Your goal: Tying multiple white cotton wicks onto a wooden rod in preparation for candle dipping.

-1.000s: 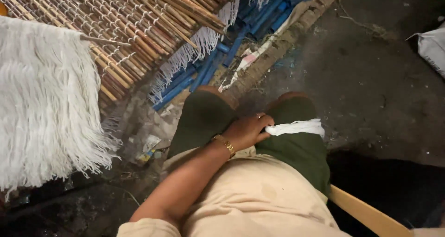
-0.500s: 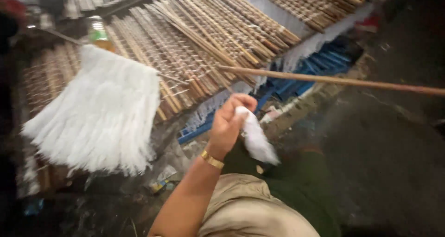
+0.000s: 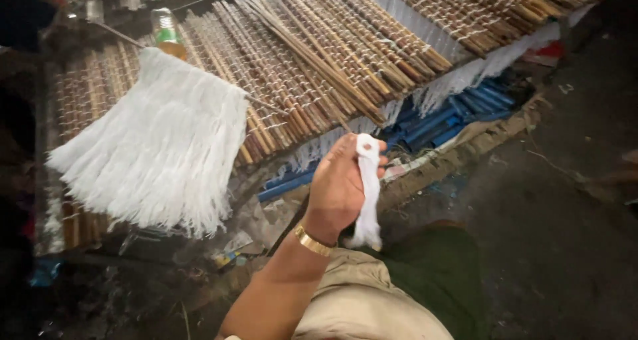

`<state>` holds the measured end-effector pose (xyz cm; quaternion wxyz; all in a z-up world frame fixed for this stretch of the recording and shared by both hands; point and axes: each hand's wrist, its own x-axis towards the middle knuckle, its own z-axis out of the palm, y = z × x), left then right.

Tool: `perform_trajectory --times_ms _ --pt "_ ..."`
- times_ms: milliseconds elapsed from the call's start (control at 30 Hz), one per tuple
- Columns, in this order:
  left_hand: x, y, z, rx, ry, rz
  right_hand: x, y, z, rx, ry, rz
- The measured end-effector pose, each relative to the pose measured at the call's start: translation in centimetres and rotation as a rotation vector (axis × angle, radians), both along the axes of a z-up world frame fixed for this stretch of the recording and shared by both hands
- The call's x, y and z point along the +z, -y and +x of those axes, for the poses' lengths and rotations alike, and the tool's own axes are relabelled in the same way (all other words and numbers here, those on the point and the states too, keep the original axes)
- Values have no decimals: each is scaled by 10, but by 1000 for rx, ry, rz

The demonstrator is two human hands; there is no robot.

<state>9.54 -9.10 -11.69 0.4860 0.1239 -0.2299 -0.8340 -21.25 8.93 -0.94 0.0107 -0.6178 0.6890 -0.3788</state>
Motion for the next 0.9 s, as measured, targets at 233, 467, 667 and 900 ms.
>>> perform_trajectory --times_ms 233,467,667,900 --pt "32 -42 -14 -122 34 -155 4 -8 121 162 359 -263" --pt "40 -51 -24 -100 97 -242 4 -1 128 295 306 -296" --pt "44 -54 -27 64 400 -399 7 0 121 310 266 -249" --pt "80 -48 -32 334 678 -923 -32 15 105 347 915 -446"
